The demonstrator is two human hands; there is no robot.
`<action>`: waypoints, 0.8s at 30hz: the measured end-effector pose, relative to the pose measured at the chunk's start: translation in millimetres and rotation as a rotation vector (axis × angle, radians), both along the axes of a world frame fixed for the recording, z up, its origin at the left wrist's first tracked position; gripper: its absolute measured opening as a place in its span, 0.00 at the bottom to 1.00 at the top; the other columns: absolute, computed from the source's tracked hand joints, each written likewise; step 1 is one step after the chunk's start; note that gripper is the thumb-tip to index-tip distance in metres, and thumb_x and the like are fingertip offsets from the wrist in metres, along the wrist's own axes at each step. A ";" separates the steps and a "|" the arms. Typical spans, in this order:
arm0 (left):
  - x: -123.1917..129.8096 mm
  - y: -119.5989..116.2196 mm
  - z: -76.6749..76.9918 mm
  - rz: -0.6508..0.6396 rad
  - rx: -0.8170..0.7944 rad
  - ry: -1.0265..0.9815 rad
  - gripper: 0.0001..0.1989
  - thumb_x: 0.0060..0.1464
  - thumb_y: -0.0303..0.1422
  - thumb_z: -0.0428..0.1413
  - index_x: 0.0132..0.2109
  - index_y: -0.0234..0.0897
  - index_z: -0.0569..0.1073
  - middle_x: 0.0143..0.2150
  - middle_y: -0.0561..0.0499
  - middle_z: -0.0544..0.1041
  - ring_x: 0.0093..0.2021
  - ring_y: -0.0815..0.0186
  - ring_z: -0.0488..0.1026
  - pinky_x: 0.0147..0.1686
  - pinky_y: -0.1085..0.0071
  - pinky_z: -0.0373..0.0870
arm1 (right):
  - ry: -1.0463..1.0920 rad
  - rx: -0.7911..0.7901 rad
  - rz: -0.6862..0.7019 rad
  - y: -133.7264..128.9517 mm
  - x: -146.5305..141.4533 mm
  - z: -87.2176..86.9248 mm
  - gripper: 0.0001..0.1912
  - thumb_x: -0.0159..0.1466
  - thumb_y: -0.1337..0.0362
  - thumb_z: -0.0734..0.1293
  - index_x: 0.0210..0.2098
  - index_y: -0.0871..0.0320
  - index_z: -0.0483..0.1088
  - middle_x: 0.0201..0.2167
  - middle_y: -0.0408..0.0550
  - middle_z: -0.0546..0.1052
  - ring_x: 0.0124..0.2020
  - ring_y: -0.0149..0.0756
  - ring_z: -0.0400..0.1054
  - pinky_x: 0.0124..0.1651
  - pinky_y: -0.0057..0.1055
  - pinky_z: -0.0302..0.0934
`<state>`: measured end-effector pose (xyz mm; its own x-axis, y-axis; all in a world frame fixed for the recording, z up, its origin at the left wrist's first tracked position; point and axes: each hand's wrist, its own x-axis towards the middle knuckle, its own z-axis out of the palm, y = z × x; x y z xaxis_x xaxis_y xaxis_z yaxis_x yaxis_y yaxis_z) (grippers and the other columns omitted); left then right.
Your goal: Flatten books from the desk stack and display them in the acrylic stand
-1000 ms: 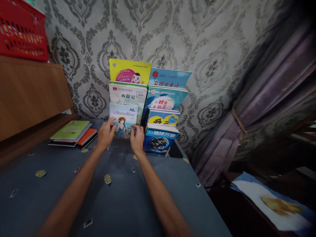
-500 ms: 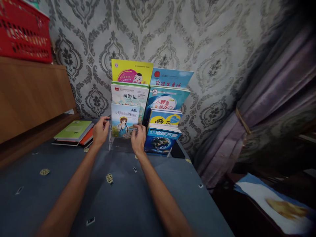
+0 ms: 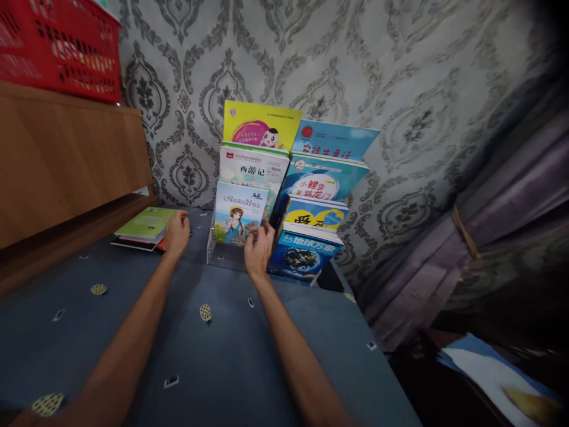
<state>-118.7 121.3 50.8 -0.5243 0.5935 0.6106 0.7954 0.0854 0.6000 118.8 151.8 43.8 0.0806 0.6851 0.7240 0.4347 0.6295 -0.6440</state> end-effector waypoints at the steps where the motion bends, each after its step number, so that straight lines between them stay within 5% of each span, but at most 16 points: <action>1: -5.8 -2.5 -2.5 0.028 -0.033 0.018 0.15 0.61 0.32 0.47 0.51 0.35 0.73 0.50 0.36 0.79 0.54 0.49 0.73 0.56 0.52 0.66 | 0.000 0.014 -0.018 -1.0 -1.3 -0.7 0.10 0.64 0.71 0.59 0.40 0.55 0.70 0.59 0.58 0.64 0.64 0.46 0.60 0.61 0.45 0.62; 10: -54.3 -27.4 -27.5 0.174 -0.340 0.082 0.20 0.63 0.33 0.44 0.53 0.28 0.74 0.62 0.21 0.69 0.69 0.30 0.55 0.60 0.27 0.49 | -0.054 0.077 -0.107 -18.4 -13.2 -8.1 0.13 0.66 0.71 0.58 0.49 0.58 0.66 0.68 0.68 0.54 0.72 0.54 0.47 0.66 0.60 0.51; 18: -84.1 -37.1 -33.1 0.197 -0.509 0.173 0.20 0.64 0.42 0.45 0.49 0.36 0.76 0.61 0.26 0.73 0.65 0.31 0.62 0.57 0.21 0.46 | -0.155 0.182 0.006 -32.2 -24.1 -24.4 0.14 0.68 0.70 0.56 0.48 0.58 0.70 0.68 0.65 0.58 0.70 0.49 0.53 0.65 0.56 0.56; 24: -83.8 -55.7 -28.0 0.217 -0.569 0.283 0.21 0.64 0.47 0.47 0.44 0.36 0.75 0.51 0.29 0.78 0.55 0.33 0.71 0.52 0.22 0.56 | -0.269 0.184 0.200 -55.3 -36.5 -48.2 0.17 0.67 0.74 0.57 0.47 0.56 0.73 0.67 0.59 0.63 0.70 0.46 0.55 0.67 0.52 0.57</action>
<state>-202.5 65.6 22.8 -0.5334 0.7629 0.3654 0.8448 0.5020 0.1851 82.3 96.5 -4.4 -0.2512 0.5246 0.8134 0.4293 0.8136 -0.3922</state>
